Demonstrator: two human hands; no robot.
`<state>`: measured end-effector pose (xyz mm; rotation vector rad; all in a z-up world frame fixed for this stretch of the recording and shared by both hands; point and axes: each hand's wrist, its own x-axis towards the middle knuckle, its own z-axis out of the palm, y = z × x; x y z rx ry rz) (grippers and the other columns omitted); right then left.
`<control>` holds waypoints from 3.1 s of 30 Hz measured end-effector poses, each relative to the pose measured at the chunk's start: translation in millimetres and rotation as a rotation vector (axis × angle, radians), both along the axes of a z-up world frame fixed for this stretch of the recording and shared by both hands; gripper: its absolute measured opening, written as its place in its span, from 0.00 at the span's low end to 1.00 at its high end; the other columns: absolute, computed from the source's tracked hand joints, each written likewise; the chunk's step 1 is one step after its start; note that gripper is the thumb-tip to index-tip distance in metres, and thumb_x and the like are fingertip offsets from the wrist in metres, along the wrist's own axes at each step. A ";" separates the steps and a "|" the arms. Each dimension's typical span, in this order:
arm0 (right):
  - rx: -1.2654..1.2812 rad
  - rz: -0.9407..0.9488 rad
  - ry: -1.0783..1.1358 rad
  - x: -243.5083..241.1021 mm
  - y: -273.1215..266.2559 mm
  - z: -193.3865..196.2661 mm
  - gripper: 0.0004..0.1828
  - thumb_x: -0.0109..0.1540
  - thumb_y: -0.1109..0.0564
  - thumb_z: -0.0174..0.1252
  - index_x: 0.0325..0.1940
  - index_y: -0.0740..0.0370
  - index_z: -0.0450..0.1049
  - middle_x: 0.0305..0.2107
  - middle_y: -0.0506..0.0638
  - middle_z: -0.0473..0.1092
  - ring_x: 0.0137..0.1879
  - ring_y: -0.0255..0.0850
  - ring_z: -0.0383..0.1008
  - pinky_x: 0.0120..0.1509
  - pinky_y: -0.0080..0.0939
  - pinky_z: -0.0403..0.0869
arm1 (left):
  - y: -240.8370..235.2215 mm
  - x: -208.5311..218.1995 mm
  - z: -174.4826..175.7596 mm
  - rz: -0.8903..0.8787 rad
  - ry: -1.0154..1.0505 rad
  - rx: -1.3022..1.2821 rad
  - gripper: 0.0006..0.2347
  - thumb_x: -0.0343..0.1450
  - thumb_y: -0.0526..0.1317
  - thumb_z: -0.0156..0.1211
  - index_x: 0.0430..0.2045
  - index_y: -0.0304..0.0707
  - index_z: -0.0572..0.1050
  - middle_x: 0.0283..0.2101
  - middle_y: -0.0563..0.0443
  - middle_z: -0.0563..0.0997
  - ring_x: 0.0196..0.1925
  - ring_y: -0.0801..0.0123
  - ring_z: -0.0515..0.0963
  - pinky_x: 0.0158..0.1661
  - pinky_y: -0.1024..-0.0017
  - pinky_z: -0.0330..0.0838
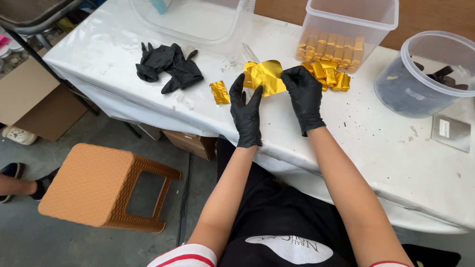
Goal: The person wraps individual chocolate bars by hand using precut gold foil sheets and places them into a plastic container.
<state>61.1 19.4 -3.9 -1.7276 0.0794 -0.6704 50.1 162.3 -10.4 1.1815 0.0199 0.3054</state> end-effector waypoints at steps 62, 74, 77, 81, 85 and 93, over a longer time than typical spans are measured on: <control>-0.412 -0.781 0.308 -185.8 -219.0 114.5 0.16 0.59 0.38 0.64 0.44 0.44 0.77 0.32 0.42 0.76 0.44 0.39 0.77 0.47 0.39 0.73 | -201.2 -37.4 41.2 -0.948 0.087 0.207 0.13 0.61 0.44 0.74 0.31 0.38 0.81 0.28 0.51 0.81 0.33 0.74 0.75 0.41 0.77 0.72; -1.161 -0.205 1.115 -73.6 -300.9 103.2 0.25 0.53 0.36 0.57 0.50 0.44 0.78 0.48 0.48 0.75 0.59 0.52 0.71 0.65 0.53 0.66 | -209.7 -19.0 -4.3 -1.066 0.190 0.365 0.18 0.62 0.49 0.74 0.39 0.42 0.81 0.36 0.48 0.82 0.38 0.73 0.78 0.45 0.75 0.74; -1.178 -0.164 1.200 -64.9 -300.5 105.5 0.27 0.53 0.36 0.56 0.53 0.43 0.76 0.51 0.50 0.73 0.61 0.52 0.69 0.66 0.51 0.66 | -208.0 -22.2 0.3 -1.074 0.200 0.366 0.18 0.62 0.49 0.73 0.40 0.41 0.81 0.37 0.48 0.82 0.38 0.73 0.78 0.44 0.76 0.74; -1.085 -0.056 1.320 -73.9 -274.6 143.5 0.34 0.48 0.32 0.58 0.57 0.42 0.73 0.57 0.48 0.70 0.66 0.53 0.64 0.71 0.50 0.62 | -206.3 -21.3 2.9 -1.069 0.201 0.346 0.18 0.62 0.50 0.73 0.39 0.42 0.81 0.36 0.48 0.82 0.37 0.73 0.78 0.43 0.77 0.74; -1.172 -0.046 1.317 -73.7 -272.3 144.0 0.30 0.48 0.33 0.60 0.52 0.41 0.75 0.51 0.45 0.74 0.62 0.49 0.68 0.69 0.48 0.65 | -207.4 -21.0 0.8 -1.056 0.209 0.310 0.18 0.62 0.50 0.73 0.39 0.41 0.81 0.37 0.47 0.82 0.38 0.71 0.78 0.44 0.76 0.74; -1.042 -0.082 1.153 -68.6 -282.3 117.4 0.25 0.51 0.41 0.56 0.50 0.48 0.77 0.48 0.51 0.74 0.60 0.50 0.70 0.68 0.47 0.65 | -211.5 -22.3 -5.7 -1.059 0.213 0.301 0.18 0.62 0.49 0.73 0.39 0.41 0.81 0.35 0.48 0.82 0.36 0.73 0.79 0.42 0.78 0.75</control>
